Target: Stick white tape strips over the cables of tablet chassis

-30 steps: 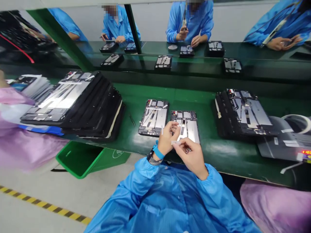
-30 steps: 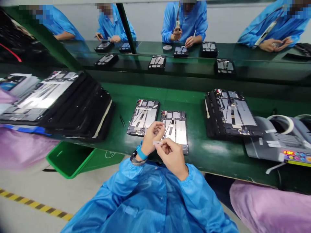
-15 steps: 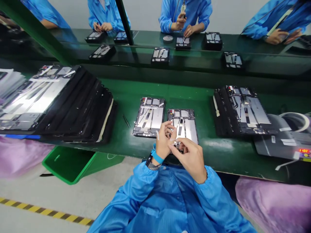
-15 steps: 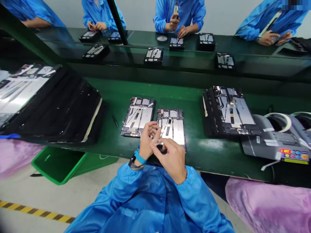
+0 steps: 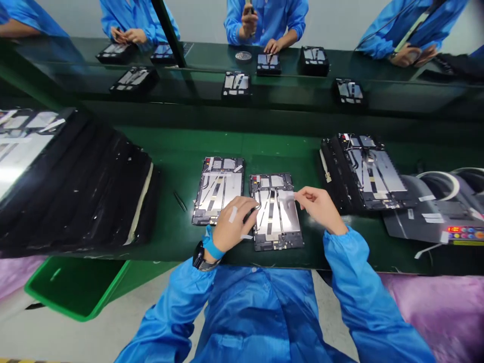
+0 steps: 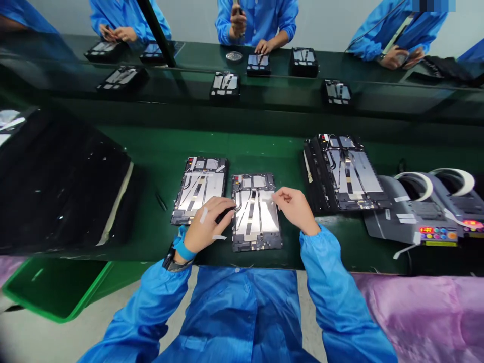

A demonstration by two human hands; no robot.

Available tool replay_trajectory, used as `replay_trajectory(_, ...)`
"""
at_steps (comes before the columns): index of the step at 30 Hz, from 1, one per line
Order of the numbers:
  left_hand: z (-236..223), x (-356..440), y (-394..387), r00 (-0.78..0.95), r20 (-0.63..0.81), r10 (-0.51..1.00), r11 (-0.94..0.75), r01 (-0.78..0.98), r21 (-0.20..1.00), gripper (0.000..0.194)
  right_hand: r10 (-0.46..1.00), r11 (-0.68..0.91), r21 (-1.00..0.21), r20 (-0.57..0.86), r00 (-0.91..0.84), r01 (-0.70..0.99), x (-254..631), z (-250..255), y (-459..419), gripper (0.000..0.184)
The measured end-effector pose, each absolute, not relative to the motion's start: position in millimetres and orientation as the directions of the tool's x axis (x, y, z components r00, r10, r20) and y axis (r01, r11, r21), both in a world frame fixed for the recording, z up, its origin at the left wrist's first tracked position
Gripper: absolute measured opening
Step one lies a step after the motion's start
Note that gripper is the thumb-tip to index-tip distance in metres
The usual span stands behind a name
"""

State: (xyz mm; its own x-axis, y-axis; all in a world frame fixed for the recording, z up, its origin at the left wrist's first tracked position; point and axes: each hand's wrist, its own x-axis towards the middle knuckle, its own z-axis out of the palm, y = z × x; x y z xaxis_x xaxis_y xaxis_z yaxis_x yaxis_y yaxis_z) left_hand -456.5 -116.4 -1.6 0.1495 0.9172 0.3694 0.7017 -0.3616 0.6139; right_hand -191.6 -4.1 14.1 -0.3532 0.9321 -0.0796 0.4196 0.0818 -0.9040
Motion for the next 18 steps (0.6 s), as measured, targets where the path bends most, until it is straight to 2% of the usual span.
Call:
replay_trajectory(4,-18.4,-427.4,-91.3,0.390,0.450,0.803,-0.574,0.708,0.411,0.035,0.962,0.117,-0.890,-0.009,-0.273,0.441,-184.2,8.6,40.4,0.057)
replay_trajectory(7,-25.3,-406.5,-73.2,0.411,0.459,0.788,-0.595,0.698,0.398,0.038,0.938,0.106,-0.892,-0.057,-0.342,0.440,-182.9,10.6,57.3,0.055)
replay_trajectory(9,-22.0,-402.4,-61.3,0.343,0.437,0.831,-0.536,0.704,0.465,0.033,0.889,0.112,-0.891,-0.108,-0.445,0.440,-185.0,13.1,61.1,0.052)
replay_trajectory(12,-9.6,-406.0,-43.1,0.189,0.334,0.924,-0.371,0.654,0.659,0.026,0.805,0.160,-0.890,-0.132,-0.578,0.426,-191.1,18.0,59.9,0.047)
replay_trajectory(15,0.8,-408.2,-27.6,0.110,0.137,0.984,-0.174,0.506,0.845,0.023,0.757,0.202,-0.889,-0.124,-0.642,0.411,-197.0,23.5,56.4,0.041)
replay_trajectory(18,3.1,-405.0,-19.3,0.079,0.020,0.997,-0.047,0.368,0.928,0.023,0.742,0.225,-0.884,-0.117,-0.660,0.409,-200.0,26.2,53.0,0.036)
